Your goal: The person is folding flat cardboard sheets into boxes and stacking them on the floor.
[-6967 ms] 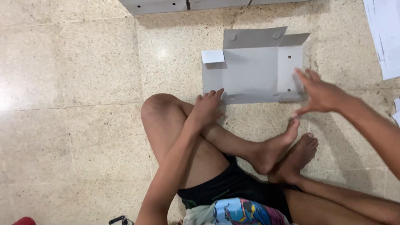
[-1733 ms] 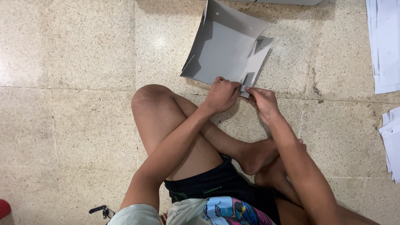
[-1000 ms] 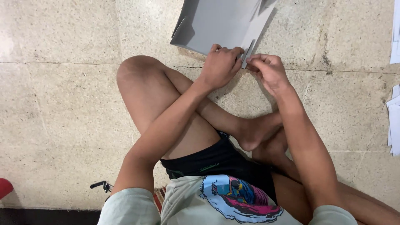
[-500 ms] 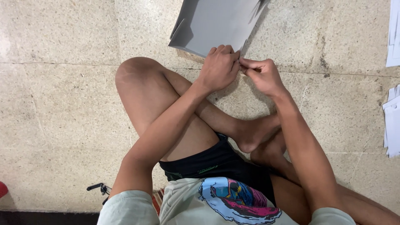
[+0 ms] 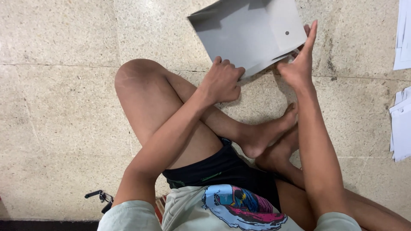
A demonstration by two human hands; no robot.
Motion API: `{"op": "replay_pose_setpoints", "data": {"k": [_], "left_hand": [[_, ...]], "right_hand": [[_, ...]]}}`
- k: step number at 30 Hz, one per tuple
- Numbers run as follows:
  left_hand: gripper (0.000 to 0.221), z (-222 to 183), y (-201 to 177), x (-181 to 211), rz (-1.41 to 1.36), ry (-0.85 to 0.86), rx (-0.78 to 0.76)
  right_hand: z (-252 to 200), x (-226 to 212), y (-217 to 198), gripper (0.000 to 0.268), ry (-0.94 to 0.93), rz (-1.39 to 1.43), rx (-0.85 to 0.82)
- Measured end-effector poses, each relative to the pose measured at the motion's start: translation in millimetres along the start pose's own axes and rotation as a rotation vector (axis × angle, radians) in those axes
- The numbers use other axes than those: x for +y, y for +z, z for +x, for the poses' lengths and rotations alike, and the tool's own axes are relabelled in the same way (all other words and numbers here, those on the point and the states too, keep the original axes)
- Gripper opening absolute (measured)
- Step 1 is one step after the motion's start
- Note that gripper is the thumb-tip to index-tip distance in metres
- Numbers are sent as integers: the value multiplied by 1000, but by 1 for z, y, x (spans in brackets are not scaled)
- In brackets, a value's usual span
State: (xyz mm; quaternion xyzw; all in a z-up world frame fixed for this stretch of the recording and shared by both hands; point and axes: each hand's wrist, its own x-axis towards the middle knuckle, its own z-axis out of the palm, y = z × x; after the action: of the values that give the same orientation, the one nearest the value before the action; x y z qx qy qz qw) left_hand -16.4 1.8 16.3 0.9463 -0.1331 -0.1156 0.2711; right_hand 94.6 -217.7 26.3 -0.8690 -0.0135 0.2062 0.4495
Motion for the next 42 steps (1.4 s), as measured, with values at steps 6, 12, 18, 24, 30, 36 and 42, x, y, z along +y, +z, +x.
{"op": "replay_pose_setpoints", "data": {"k": [6,12,18,24,30,36,42], "left_hand": [[43,9,9,-7,185,-106,45],[35,14,4,-11,-66,-82,-28],[47,12,6,-13,-48,-125,-28],[62,4,-25,7,-141,-108,0],[59,4,-31,5,-181,-88,172],[38,25,-54,-1,-309,19,198],[47,63,-37,-21,-516,28,32]], "right_hand": [[-10,18,21,36,-271,-134,-55],[-42,27,79,40,-421,-313,137],[-34,60,92,62,-481,-416,235],[-54,11,80,65,-434,-370,228],[-63,2,78,84,-434,-317,237],[-48,42,86,96,-366,-232,229],[-42,56,90,101,-336,-169,269]]}}
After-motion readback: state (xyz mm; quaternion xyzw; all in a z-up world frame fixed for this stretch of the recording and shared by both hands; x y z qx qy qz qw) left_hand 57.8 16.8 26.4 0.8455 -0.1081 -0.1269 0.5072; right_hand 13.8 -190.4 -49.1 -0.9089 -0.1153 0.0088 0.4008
